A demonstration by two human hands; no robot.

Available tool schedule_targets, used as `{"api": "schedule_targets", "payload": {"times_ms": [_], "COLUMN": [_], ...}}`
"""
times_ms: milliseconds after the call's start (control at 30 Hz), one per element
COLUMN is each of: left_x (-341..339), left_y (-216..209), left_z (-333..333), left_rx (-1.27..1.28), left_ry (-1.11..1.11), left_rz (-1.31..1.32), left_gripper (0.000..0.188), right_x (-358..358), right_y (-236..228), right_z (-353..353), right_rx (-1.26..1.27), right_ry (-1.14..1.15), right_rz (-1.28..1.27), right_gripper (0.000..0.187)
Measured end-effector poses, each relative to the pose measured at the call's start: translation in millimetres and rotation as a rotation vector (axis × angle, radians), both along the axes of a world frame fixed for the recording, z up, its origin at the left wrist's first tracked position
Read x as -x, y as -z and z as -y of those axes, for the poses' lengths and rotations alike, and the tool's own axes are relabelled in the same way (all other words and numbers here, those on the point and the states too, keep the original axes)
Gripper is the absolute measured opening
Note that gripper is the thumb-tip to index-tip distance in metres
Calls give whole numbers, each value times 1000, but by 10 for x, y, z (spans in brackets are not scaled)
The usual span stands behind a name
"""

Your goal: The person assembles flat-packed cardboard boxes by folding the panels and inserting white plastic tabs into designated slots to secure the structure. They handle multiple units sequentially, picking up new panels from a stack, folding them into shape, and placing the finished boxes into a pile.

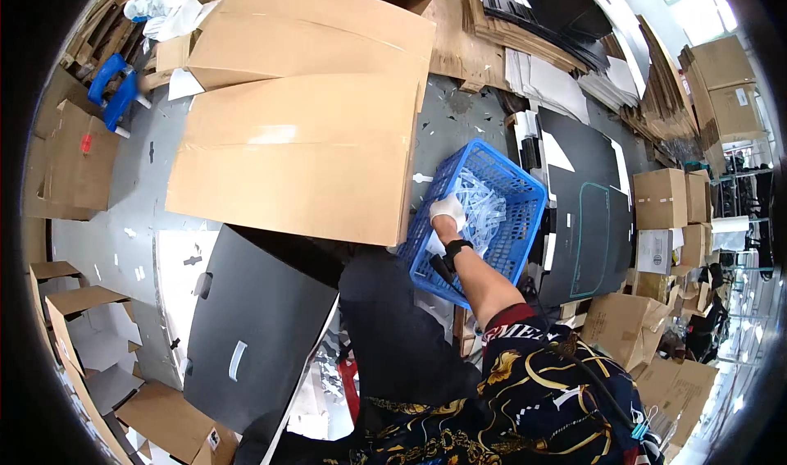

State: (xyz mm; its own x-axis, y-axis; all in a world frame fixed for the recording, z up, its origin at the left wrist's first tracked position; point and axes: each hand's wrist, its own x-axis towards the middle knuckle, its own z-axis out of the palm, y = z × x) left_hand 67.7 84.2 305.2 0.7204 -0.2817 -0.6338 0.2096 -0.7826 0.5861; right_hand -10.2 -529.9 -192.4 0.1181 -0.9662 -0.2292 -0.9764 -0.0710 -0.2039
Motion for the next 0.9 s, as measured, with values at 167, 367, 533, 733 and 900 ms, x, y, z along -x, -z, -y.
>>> {"api": "schedule_targets", "payload": {"times_ms": [167,367,533,733,900], "left_x": [-312,-1036,-374,-139,352], "left_y": [55,118,3,45,295], "left_z": [192,249,28,-326,-905], "left_rx": [-87,-49,-82,38,285], "left_ry": [-55,55,-164,-242,-254], "left_rz": [-114,-173,-189,-238,-180], "left_gripper": [22,21,21,22,19], "right_x": [-350,-47,-683,-927,-2323], "right_y": [-308,1924,1292,-46,-1416], "right_z": [166,857,-75,-269,-925], "right_rx": [76,-653,-1400,-1500,-1548], "right_ry": [-224,381,545,112,-367], "right_rz": [43,1245,1146,1527,1427], "right_gripper": [22,69,63,58,57]}}
